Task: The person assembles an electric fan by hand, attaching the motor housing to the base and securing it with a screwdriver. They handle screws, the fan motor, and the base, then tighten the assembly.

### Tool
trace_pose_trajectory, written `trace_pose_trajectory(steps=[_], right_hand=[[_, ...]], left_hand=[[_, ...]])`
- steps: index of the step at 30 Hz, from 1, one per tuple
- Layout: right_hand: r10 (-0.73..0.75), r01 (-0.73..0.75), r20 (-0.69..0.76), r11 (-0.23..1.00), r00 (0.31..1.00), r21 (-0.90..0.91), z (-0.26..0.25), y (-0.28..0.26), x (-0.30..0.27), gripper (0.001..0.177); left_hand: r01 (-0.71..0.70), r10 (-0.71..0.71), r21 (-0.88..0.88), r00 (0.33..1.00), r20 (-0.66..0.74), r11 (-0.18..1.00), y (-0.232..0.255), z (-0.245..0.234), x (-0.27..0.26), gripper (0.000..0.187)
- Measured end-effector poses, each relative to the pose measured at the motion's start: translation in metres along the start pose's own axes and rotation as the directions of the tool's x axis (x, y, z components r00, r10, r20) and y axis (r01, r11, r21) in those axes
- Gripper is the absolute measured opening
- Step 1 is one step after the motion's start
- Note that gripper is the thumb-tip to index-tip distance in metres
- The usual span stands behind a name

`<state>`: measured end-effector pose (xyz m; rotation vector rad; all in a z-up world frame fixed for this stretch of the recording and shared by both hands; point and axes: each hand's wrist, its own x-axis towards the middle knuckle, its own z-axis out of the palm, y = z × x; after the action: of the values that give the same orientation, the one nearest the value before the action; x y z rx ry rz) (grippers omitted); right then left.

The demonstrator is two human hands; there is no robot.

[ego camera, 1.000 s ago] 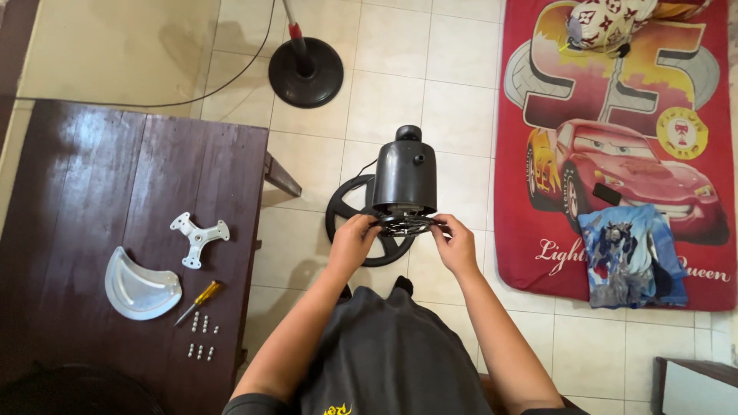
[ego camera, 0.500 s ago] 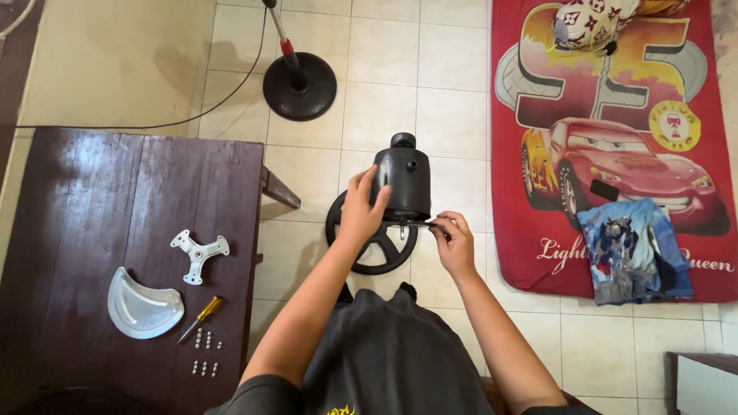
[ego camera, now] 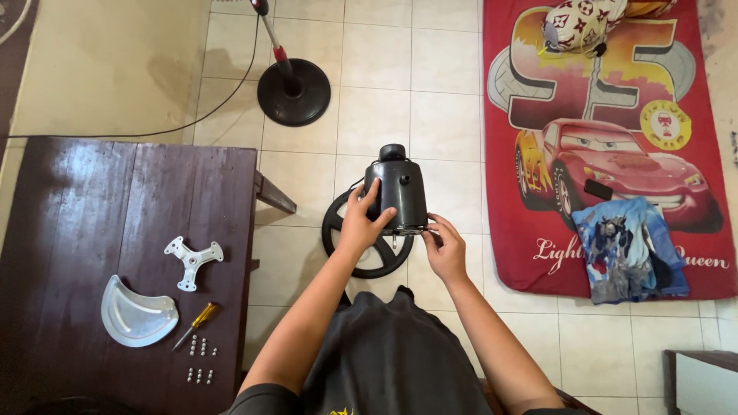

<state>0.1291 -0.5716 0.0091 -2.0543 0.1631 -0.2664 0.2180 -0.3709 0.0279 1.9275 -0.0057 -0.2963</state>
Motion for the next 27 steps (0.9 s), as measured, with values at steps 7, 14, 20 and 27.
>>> trace_pose_trajectory(steps=[7, 14, 20, 27], right_hand=[[-0.007, 0.007, 0.007, 0.998, 1.0, 0.058, -0.003, 0.009, 0.004, 0.013], [0.042, -0.043, 0.028, 0.998, 0.999, 0.054, -0.006, 0.016, 0.011, 0.013], [0.031, -0.031, 0.014, 0.999, 0.999, 0.039, -0.004, 0.009, 0.013, 0.011], [0.045, -0.045, 0.001, 0.993, 0.999, 0.112, -0.006, 0.003, 0.016, 0.012]], left_hand=[[-0.223, 0.223, -0.001, 0.975, 0.008, 0.975, -0.019, 0.0, -0.002, 0.068], [-0.111, 0.106, 0.033, 0.986, 0.133, 0.993, -0.011, -0.023, -0.017, 0.079], [-0.195, 0.189, 0.06, 0.977, 0.094, 0.979, -0.016, -0.02, -0.016, 0.08], [-0.229, 0.227, 0.034, 0.973, 0.043, 0.973, -0.019, -0.011, -0.017, 0.081]])
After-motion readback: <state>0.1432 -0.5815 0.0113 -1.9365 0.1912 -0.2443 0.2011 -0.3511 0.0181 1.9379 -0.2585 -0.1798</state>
